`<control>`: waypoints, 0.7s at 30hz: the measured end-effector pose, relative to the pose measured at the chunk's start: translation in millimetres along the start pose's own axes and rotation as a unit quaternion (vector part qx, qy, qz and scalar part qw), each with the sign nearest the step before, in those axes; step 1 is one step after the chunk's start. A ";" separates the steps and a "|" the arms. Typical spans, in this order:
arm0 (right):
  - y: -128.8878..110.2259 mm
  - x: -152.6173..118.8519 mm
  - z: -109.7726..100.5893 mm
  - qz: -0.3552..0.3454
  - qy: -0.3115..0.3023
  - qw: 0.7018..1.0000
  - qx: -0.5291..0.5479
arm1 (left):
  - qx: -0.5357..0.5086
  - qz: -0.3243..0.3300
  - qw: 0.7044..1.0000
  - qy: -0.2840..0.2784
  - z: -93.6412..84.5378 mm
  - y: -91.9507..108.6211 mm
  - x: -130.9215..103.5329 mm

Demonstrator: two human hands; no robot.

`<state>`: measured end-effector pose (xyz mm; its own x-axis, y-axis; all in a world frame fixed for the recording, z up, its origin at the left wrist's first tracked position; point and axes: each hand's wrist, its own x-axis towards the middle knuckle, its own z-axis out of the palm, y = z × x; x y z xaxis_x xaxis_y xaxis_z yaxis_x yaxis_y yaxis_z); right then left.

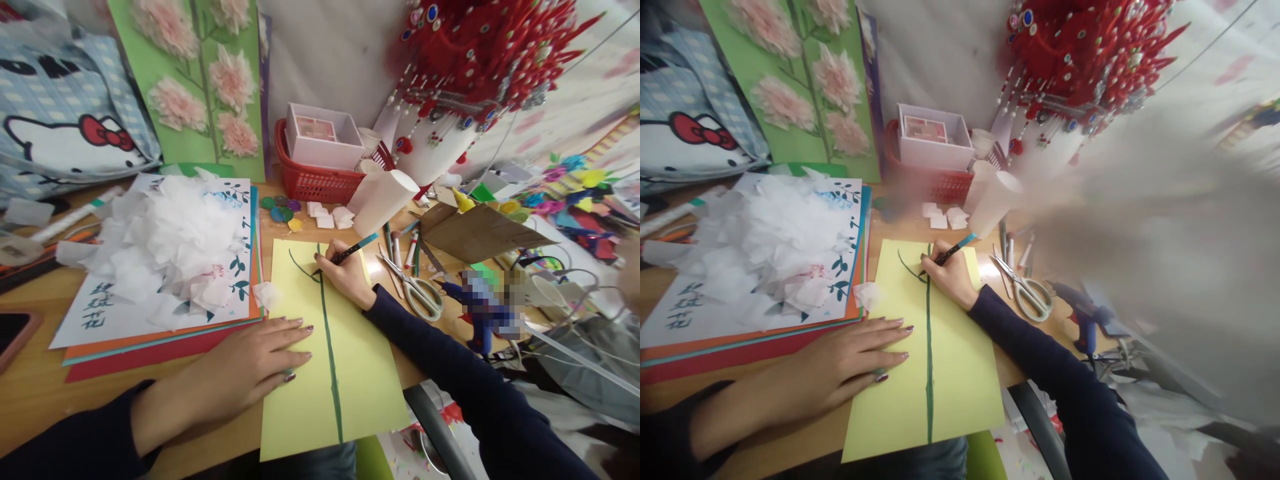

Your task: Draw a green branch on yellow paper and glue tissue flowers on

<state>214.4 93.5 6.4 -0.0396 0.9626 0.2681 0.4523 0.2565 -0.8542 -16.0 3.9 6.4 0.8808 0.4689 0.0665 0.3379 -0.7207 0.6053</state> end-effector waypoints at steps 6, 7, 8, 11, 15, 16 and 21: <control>-0.4 2.2 3.5 -0.003 -0.007 1.000 0.003 | -0.004 0.011 1.000 0.010 0.0 -0.8 0.0; -0.4 2.7 4.0 -0.001 -0.007 1.000 0.003 | 0.000 0.013 1.000 0.011 -0.1 -0.9 -0.1; -0.3 3.3 4.6 0.001 -0.008 1.000 0.002 | 0.006 0.014 1.000 0.010 -0.2 -0.9 -0.1; 0.9 5.8 7.3 -0.002 -0.011 1.000 0.005 | 0.024 0.013 1.000 0.001 0.1 -0.8 0.2; 3.2 11.1 13.0 -0.014 -0.003 1.000 0.021 | 0.020 0.017 1.000 0.008 2.2 -1.0 -0.2; 3.5 12.4 14.0 -0.012 0.007 0.999 0.029 | 0.015 0.017 1.000 0.013 2.6 -1.2 -0.5; 5.7 12.6 7.5 0.061 0.037 0.989 0.132 | 0.000 0.019 0.999 0.031 2.3 -1.3 -2.1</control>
<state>209.7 107.8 1.6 0.0710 0.9812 0.1797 0.2006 0.1624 -0.9661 -17.6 2.7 3.7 0.8703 0.4726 0.1391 0.3049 -0.7385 0.6013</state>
